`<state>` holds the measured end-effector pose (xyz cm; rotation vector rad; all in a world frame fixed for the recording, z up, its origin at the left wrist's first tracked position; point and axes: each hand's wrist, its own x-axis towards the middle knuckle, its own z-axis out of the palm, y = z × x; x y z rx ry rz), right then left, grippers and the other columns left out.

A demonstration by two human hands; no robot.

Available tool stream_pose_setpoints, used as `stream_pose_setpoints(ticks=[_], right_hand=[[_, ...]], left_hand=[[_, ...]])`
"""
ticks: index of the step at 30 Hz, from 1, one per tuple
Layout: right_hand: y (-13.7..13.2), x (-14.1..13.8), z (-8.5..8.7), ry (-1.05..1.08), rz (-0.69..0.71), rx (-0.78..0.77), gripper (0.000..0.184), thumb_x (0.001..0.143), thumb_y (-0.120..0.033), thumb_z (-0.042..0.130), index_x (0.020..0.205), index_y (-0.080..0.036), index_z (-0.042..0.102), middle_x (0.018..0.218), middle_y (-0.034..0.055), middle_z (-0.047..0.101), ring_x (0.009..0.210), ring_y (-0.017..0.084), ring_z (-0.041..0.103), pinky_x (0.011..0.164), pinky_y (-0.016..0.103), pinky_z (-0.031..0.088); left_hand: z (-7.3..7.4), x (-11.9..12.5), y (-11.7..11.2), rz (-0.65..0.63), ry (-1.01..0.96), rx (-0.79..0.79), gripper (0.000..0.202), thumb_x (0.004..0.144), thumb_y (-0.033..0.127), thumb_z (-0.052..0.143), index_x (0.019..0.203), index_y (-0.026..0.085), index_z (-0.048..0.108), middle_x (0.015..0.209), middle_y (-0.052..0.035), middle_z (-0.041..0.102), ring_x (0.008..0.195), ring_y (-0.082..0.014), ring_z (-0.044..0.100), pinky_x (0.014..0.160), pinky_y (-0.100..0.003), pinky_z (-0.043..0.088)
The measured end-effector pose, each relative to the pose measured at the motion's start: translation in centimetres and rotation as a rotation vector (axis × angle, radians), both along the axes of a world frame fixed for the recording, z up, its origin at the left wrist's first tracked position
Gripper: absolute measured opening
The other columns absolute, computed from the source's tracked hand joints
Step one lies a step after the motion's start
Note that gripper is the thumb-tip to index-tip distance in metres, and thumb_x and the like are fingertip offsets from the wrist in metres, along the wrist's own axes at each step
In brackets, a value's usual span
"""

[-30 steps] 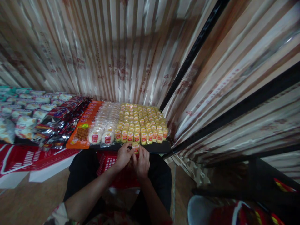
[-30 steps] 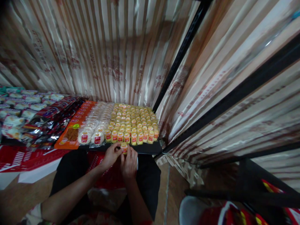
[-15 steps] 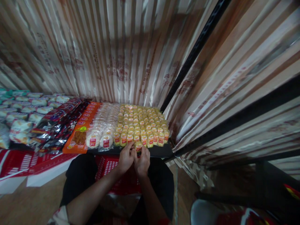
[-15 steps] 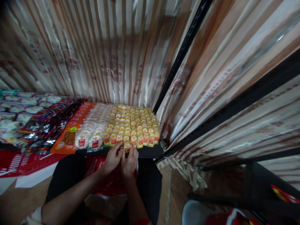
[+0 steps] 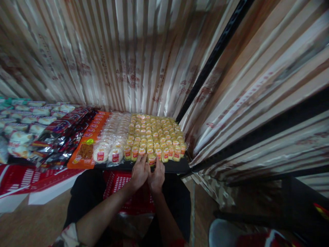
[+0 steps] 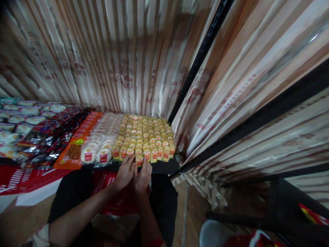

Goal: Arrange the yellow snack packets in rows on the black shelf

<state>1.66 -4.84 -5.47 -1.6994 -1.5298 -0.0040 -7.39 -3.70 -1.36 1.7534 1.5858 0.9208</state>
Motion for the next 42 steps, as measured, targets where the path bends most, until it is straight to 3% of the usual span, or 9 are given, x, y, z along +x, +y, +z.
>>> stream_pose_setpoints(ticks=[6, 15, 21, 31, 35, 42], right_hand=[[0.5, 0.0, 0.4, -0.016, 0.015, 0.018, 0.049, 0.089, -0.042, 0.038, 0.126, -0.012, 0.05, 0.103, 0.0157, 0.059, 0.099, 0.025, 0.049, 0.084, 0.04, 0.043], [1.4, -0.4, -0.1, 0.023, 0.052, 0.032, 0.049, 0.088, -0.043, 0.041, 0.13, -0.018, 0.048, 0.097, 0.0118, 0.053, 0.093, 0.023, 0.048, 0.083, 0.04, 0.043], [1.4, -0.5, -0.1, 0.017, 0.045, 0.012, 0.05, 0.088, -0.043, 0.041, 0.13, -0.017, 0.048, 0.097, 0.0117, 0.052, 0.093, 0.023, 0.046, 0.083, 0.039, 0.043], [1.5, -0.8, -0.5, 0.04, 0.033, 0.008, 0.053, 0.089, -0.047, 0.036, 0.131, -0.016, 0.044, 0.099, 0.0137, 0.053, 0.096, 0.026, 0.047, 0.084, 0.042, 0.042], [1.3, -0.7, -0.5, 0.078, 0.038, 0.0, 0.056, 0.089, -0.048, 0.036, 0.133, -0.013, 0.039, 0.108, 0.0162, 0.055, 0.101, 0.026, 0.048, 0.088, 0.043, 0.039], [0.9, -0.9, -1.0, 0.056, 0.013, -0.011, 0.053, 0.089, -0.047, 0.039, 0.13, -0.014, 0.043, 0.11, 0.0163, 0.054, 0.104, 0.027, 0.046, 0.087, 0.042, 0.04]], left_hand=[[-0.7, -0.6, 0.4, 0.009, 0.038, 0.001, 0.042, 0.085, 0.021, 0.035, 0.123, 0.015, 0.053, 0.122, -0.0127, 0.055, 0.114, -0.0223, 0.05, 0.101, -0.038, 0.038], [-1.7, -1.1, 0.7, 0.002, -0.014, 0.055, 0.04, 0.085, 0.02, 0.035, 0.12, 0.014, 0.052, 0.123, -0.0128, 0.056, 0.117, -0.0223, 0.049, 0.102, -0.042, 0.037], [-2.0, -1.1, 0.4, 0.03, -0.028, 0.081, 0.04, 0.085, 0.02, 0.034, 0.122, 0.012, 0.048, 0.122, -0.0147, 0.056, 0.112, -0.0216, 0.053, 0.101, -0.041, 0.039], [-1.9, -1.5, 0.3, 0.026, -0.038, 0.104, 0.032, 0.085, 0.02, 0.035, 0.109, 0.016, 0.055, 0.111, -0.0115, 0.061, 0.105, -0.0209, 0.056, 0.096, -0.038, 0.043], [-2.0, -2.0, 0.1, 0.031, -0.057, 0.127, 0.03, 0.085, 0.021, 0.036, 0.108, 0.018, 0.056, 0.105, -0.0104, 0.062, 0.1, -0.0198, 0.057, 0.093, -0.035, 0.044], [-2.6, -1.8, -0.3, -0.02, -0.067, 0.092, 0.031, 0.085, 0.023, 0.038, 0.111, 0.016, 0.055, 0.11, -0.0114, 0.061, 0.103, -0.0211, 0.057, 0.096, -0.038, 0.043]])
